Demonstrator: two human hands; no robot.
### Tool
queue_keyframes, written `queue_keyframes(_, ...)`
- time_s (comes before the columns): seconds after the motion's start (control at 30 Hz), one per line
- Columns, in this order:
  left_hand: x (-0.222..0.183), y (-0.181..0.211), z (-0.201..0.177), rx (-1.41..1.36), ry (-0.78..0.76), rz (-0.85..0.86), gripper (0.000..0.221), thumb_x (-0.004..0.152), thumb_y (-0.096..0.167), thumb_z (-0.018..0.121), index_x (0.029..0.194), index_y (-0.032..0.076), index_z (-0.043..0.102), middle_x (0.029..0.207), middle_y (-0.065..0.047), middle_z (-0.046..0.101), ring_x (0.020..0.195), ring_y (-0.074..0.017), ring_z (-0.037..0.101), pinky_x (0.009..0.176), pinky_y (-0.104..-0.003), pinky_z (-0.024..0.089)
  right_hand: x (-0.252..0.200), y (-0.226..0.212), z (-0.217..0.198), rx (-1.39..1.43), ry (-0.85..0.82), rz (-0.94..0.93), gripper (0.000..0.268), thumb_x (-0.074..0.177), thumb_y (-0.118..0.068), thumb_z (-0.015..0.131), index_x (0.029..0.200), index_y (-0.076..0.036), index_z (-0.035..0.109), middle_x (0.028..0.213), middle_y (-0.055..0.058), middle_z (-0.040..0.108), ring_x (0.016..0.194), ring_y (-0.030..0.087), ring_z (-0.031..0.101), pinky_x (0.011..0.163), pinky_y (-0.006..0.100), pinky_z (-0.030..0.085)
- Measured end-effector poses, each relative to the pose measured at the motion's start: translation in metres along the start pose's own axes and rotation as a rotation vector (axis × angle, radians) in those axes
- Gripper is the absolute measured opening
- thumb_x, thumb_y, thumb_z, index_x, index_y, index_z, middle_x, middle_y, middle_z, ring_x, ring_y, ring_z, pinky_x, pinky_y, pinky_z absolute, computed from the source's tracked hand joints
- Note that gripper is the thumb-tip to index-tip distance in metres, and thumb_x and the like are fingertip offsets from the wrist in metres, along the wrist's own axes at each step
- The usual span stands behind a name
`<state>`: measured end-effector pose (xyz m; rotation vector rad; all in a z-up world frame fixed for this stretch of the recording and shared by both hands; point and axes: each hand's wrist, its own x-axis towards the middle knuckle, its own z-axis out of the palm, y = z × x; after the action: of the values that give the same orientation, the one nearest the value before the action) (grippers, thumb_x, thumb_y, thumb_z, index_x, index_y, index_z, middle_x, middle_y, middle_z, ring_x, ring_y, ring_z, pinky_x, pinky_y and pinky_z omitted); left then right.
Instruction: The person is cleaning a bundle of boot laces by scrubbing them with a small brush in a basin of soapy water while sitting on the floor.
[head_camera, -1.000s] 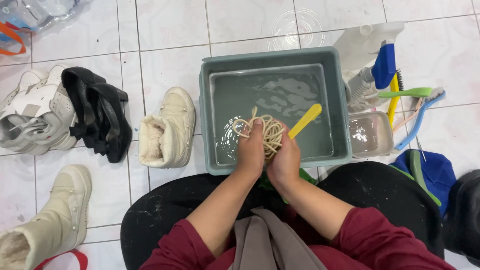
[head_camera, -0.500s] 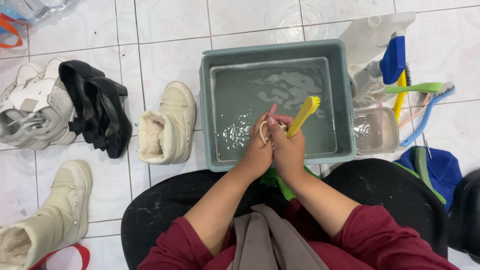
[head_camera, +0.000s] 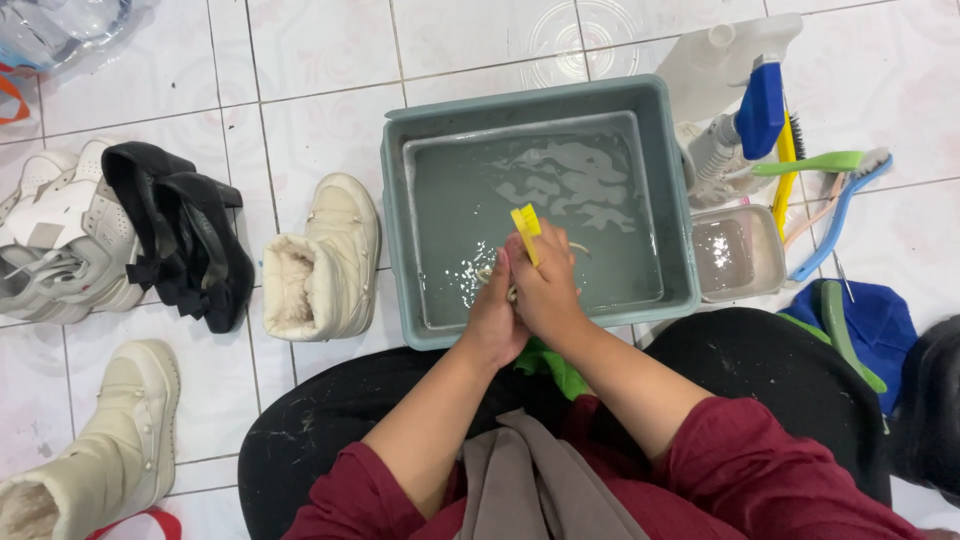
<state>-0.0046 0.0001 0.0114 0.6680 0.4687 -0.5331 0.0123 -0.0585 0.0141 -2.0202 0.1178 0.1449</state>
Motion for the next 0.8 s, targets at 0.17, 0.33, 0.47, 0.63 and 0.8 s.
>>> queue_keyframes(0.17,0.027,-0.005,-0.036,-0.037,-0.083,0.016,0.065,0.078,0.053,0.058,0.127,0.010,0.052,0.119,-0.016,0.058,0.106,-0.0304,0.058,0.090,-0.045,0.048,0.013,-0.005,-0.014,-0.187,-0.088,-0.008,0.027,0.095,-0.041,0.036,0.104,-0.025,0.056,0.110,-0.001,0.043,0.108,0.025,0.037,0.093,0.042,0.018)
queue_keyframes(0.33,0.054,-0.015,-0.075,0.115,-0.131,0.038,0.043,0.076,0.012,0.073,0.117,0.006,0.060,0.113,-0.018,0.061,0.098,-0.0308,0.062,0.084,-0.045,0.051,0.030,-0.008,-0.048,0.011,-0.222,0.096,0.034,0.096,-0.044,0.033,0.113,-0.029,0.057,0.122,-0.001,0.045,0.119,0.026,0.034,0.100,0.049,0.014)
queue_keyframes(0.47,0.030,0.010,-0.046,-0.088,-0.087,0.028,0.014,0.076,0.005,0.067,0.089,0.004,0.061,0.080,-0.011,0.065,0.072,-0.0252,0.065,0.066,-0.034,0.055,0.017,-0.043,-0.087,0.118,-0.247,-0.015,0.030,0.092,-0.022,0.045,0.114,-0.008,0.060,0.114,0.015,0.061,0.117,0.032,0.050,0.102,0.047,0.029)
queue_keyframes(0.63,0.028,0.019,-0.049,-0.261,-0.180,0.012,0.013,0.080,0.017,0.063,0.089,0.010,0.058,0.076,0.000,0.057,0.074,-0.0156,0.058,0.062,-0.023,0.048,0.011,-0.017,-0.071,0.089,-0.392,0.049,0.032,0.087,-0.013,0.049,0.118,-0.007,0.058,0.119,0.015,0.060,0.119,0.028,0.048,0.104,0.045,0.029)
queue_keyframes(0.8,0.011,0.034,-0.038,-0.124,-0.098,0.124,0.017,0.073,0.008,0.066,0.088,0.006,0.058,0.078,-0.007,0.063,0.072,-0.0195,0.062,0.064,-0.027,0.052,0.014,0.011,-0.029,0.164,-0.259,0.073,0.024,0.093,-0.018,0.050,0.112,-0.008,0.062,0.093,0.007,0.063,0.096,0.020,0.055,0.094,0.036,0.039)
